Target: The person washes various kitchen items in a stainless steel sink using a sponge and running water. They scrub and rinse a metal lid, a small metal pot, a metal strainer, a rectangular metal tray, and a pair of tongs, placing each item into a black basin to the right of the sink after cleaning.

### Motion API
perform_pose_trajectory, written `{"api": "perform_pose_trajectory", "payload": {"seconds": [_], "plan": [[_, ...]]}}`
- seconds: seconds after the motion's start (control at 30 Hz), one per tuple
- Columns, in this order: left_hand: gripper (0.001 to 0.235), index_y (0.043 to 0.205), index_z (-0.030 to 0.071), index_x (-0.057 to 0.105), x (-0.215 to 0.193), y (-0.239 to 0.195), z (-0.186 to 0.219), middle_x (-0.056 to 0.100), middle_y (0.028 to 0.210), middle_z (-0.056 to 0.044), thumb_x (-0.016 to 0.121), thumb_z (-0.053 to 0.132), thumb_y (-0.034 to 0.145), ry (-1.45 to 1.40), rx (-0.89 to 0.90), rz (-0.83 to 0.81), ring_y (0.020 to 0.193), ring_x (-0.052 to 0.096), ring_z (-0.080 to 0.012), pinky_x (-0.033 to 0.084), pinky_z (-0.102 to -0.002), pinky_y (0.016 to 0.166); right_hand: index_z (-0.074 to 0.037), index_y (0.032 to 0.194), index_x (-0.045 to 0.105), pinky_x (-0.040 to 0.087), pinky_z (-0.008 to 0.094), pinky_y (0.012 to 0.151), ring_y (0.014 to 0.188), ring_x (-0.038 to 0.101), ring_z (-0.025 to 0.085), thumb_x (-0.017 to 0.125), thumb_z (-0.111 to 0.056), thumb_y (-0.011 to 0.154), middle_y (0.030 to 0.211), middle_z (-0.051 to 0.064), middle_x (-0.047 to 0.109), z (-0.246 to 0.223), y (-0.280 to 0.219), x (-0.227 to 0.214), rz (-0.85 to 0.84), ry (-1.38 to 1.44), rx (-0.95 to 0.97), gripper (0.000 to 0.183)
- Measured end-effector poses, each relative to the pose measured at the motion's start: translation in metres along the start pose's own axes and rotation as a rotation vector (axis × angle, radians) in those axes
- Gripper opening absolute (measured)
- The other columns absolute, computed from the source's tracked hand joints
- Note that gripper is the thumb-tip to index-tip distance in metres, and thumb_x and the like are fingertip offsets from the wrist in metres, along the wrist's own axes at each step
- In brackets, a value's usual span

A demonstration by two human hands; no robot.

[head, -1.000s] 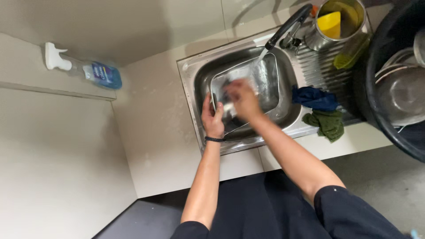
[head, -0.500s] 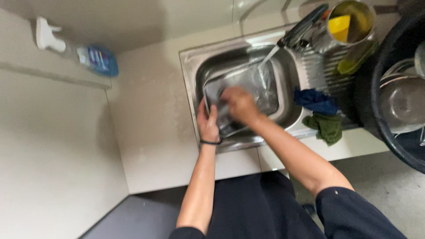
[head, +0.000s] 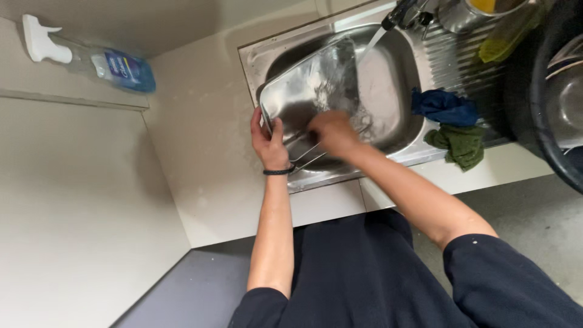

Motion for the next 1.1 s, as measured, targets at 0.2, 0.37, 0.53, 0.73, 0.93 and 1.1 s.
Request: {"api": "perform_pose_trajectory", "payload": {"seconds": [0.2,0.37,0.53,0.73,0.93,1.1], "plan": [[0.053,0.151,-0.006,0.045,0.016,-0.015,0.005,0.051,0.154,-0.019,0.066,-0.002,0.102,0.113,0.169,-0.094,0.144,0.049,-0.0232,0.038,-0.035,0.121,-0.005,0.092,0.075,0.054,0.047,0.085,0.095,0.068,0.038,0.068,0.0,0.078,0.097,0.016,0.073,0.007,-0.019,0.03,-0.061,0.191,0.127,0.016],[0.058,0.151,-0.007,0.044,0.003,-0.03,0.01,0.057,0.146,-0.019,0.068,0.0,0.099,0.054,0.012,0.103,0.131,0.058,-0.0243,0.046,-0.035,0.112,-0.004,0.09,0.072,0.051,0.049,0.081,0.094,0.064,0.038,0.063,0.005,0.075,0.097,0.015,0.067,0.078,-0.008,-0.007,-0.086,-0.166,-0.063,0.019],[0.064,0.153,-0.009,0.04,0.022,-0.038,0.026,0.056,0.147,-0.018,0.068,-0.002,0.096,0.069,0.01,0.028,0.13,0.057,-0.0219,0.043,-0.032,0.111,-0.003,0.088,0.068,0.051,0.046,0.083,0.094,0.066,0.034,0.065,0.002,0.081,0.094,0.014,0.067,0.094,0.02,-0.034,0.155,-0.356,-0.269,0.009],[0.071,0.154,-0.009,0.039,0.024,-0.049,0.005,0.06,0.143,-0.019,0.067,-0.004,0.088,0.112,-0.113,0.019,0.126,0.06,-0.0224,0.046,-0.031,0.108,-0.002,0.094,0.068,0.055,0.043,0.076,0.086,0.067,0.035,0.072,0.002,0.087,0.093,0.016,0.069,0.08,0.07,-0.038,0.657,0.102,0.28,0.009],[0.074,0.152,-0.009,0.039,0.02,-0.053,0.019,0.061,0.141,-0.017,0.058,-0.008,0.081,0.117,-0.102,0.029,0.125,0.062,-0.0236,0.05,-0.031,0.106,-0.003,0.099,0.067,0.057,0.042,0.081,0.094,0.068,0.036,0.068,0.006,0.086,0.099,0.018,0.068,0.042,0.055,-0.042,0.502,0.057,-0.201,0.015],[0.072,0.152,-0.009,0.046,0.035,-0.059,0.019,0.068,0.131,-0.02,0.056,-0.007,0.081,0.235,-0.144,0.01,0.113,0.067,-0.0243,0.052,-0.031,0.098,-0.005,0.093,0.066,0.057,0.039,0.075,0.08,0.07,0.03,0.066,0.001,0.093,0.087,0.012,0.069,0.089,0.056,-0.022,0.656,0.294,0.384,0.006]]}}
Point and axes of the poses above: each hand's wrist, its own y-axis towards the middle knuckle, its own x-axis out of the palm, z = x × y, the point moved 5 cm from there along y, towards the middle knuckle
